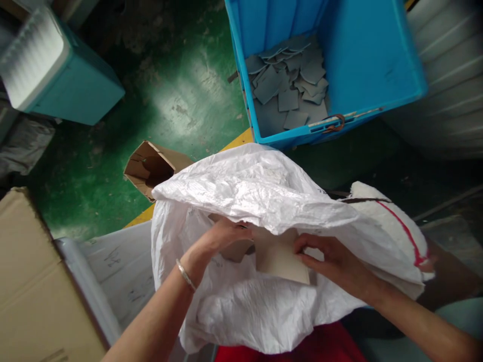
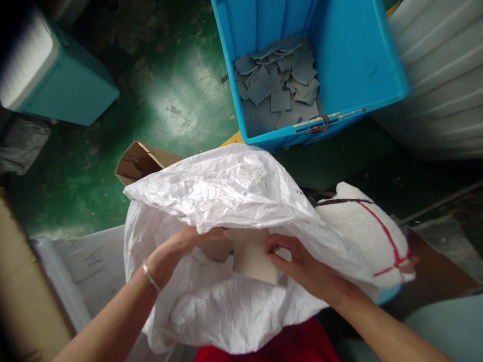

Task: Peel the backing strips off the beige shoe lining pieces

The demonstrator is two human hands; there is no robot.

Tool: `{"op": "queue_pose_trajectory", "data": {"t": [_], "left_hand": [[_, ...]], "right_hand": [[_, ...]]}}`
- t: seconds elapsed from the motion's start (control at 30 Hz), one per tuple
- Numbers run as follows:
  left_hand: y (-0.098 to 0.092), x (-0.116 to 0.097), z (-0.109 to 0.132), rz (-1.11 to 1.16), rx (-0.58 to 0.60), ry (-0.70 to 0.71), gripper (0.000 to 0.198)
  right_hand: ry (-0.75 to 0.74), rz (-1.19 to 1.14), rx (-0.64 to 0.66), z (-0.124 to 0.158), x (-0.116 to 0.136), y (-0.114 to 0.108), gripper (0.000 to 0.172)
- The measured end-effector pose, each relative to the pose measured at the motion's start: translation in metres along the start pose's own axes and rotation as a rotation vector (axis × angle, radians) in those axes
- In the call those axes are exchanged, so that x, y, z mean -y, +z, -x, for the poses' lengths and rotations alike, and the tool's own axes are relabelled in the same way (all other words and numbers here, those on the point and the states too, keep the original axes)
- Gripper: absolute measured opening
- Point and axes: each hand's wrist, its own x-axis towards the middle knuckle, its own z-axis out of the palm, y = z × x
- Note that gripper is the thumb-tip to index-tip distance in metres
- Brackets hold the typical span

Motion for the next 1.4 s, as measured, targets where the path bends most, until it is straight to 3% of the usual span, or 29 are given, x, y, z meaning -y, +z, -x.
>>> {"op": "queue_pose_trajectory", "data": {"t": [0.17, 0.33, 0.6, 0.9, 1.0, 1.1, 1.23, 1.4], "left_hand": [[0.017, 0.025, 0.019, 0.304, 0.035, -0.100, 0.043], [0.023, 0.040, 0.031, 0.554, 0.159, -0.261, 0.050], [0.034, 0.055, 0.040, 0.719, 0.083, -0.378, 0.043], [0.038, 0.061, 0.038, 0.866, 0.047, -0.414, 0.032], [0.040, 0.060, 0.039, 0.890, 0.015, -0.452, 0.028], [0.043, 0.058, 0.040, 0.915, -0.057, -0.475, 0.029], [0.054, 0.055, 0.043, 0.958, -0.206, -0.439, 0.040], [0.085, 0.046, 0.057, 0.993, -0.341, -0.362, 0.049]], "right_hand": [[0.127, -0.248, 0.016, 0.000, -0.014, 0.017, 0.024], [0.294, -0.452, 0.005, 0.005, -0.016, 0.028, 0.029], [0.434, -0.589, 0.033, 0.007, -0.006, 0.041, 0.030], [0.449, -0.624, -0.001, 0.002, 0.000, 0.041, 0.035], [0.440, -0.637, -0.059, 0.002, 0.001, 0.041, 0.044], [0.391, -0.633, -0.213, 0.006, 0.003, 0.045, 0.053], [0.364, -0.571, -0.392, 0.012, 0.006, 0.060, 0.048], [0.351, -0.408, -0.334, 0.008, 0.015, 0.085, 0.046]]}}
